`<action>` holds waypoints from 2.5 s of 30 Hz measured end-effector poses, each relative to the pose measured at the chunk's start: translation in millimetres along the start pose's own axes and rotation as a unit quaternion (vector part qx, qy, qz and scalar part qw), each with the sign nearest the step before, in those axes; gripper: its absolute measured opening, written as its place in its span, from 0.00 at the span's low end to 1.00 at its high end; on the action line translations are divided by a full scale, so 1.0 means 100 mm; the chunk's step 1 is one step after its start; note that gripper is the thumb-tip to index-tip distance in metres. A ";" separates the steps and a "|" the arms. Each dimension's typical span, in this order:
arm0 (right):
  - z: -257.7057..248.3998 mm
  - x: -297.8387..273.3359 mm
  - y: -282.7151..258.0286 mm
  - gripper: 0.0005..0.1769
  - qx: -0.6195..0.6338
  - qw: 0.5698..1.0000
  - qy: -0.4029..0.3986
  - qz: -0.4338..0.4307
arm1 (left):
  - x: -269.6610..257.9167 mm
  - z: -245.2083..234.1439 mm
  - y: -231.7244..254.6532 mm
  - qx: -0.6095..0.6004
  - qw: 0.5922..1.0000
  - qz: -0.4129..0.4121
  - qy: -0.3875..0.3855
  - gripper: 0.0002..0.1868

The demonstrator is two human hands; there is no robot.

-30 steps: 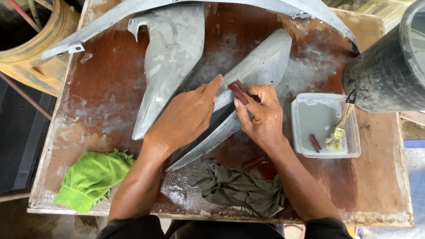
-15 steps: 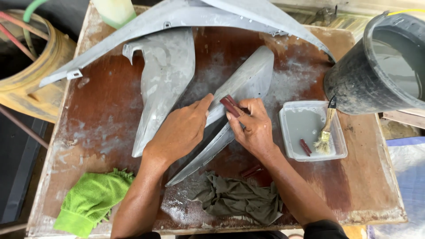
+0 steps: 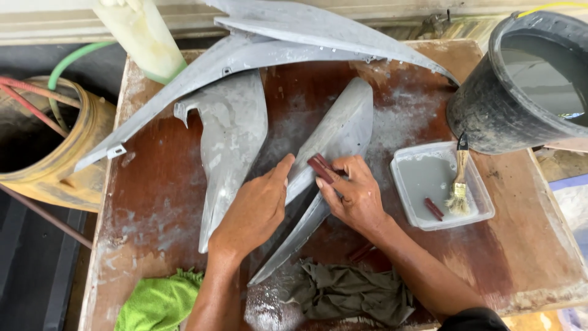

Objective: The person sands the surface of a gray plastic car part using a small sanding block. They hold the part steady with one hand while moving the sanding block back and forth across the surface.

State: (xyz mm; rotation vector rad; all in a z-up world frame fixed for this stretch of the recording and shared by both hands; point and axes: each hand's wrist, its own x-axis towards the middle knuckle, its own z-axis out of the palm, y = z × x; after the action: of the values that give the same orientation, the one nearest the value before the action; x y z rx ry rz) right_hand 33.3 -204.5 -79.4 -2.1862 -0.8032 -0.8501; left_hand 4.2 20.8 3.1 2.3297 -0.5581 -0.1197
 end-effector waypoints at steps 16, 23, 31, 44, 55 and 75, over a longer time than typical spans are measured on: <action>-0.13 0.19 -0.06 0.07 -0.021 0.998 -0.036 0.054 | 0.09 0.09 0.14 -0.002 0.998 0.000 0.059 0.21; -0.08 0.11 0.12 0.07 0.006 0.998 -0.044 0.042 | 0.13 0.12 0.10 0.016 0.999 -0.040 0.013 0.24; -0.27 -0.05 0.19 0.12 0.033 0.993 -0.081 0.074 | 0.26 0.20 0.13 -0.007 0.999 -0.051 0.009 0.25; -0.20 -0.36 0.05 0.15 0.024 0.993 -0.116 0.005 | 0.32 0.28 -0.08 0.023 0.999 -0.042 -0.009 0.30; -0.06 -0.61 0.27 0.21 0.004 0.991 -0.122 -0.051 | 0.34 0.30 -0.12 0.018 0.999 -0.043 -0.017 0.32; -0.06 -0.70 0.24 0.17 0.034 0.986 -0.159 -0.032 | 0.35 0.31 -0.12 0.016 0.999 -0.043 -0.020 0.32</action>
State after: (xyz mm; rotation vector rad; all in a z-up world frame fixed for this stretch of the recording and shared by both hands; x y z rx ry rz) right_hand 6.2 -243.8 -136.2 -2.2769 -1.0433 -0.4992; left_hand 32.7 -6.2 -24.6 2.3877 -0.4828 -0.1992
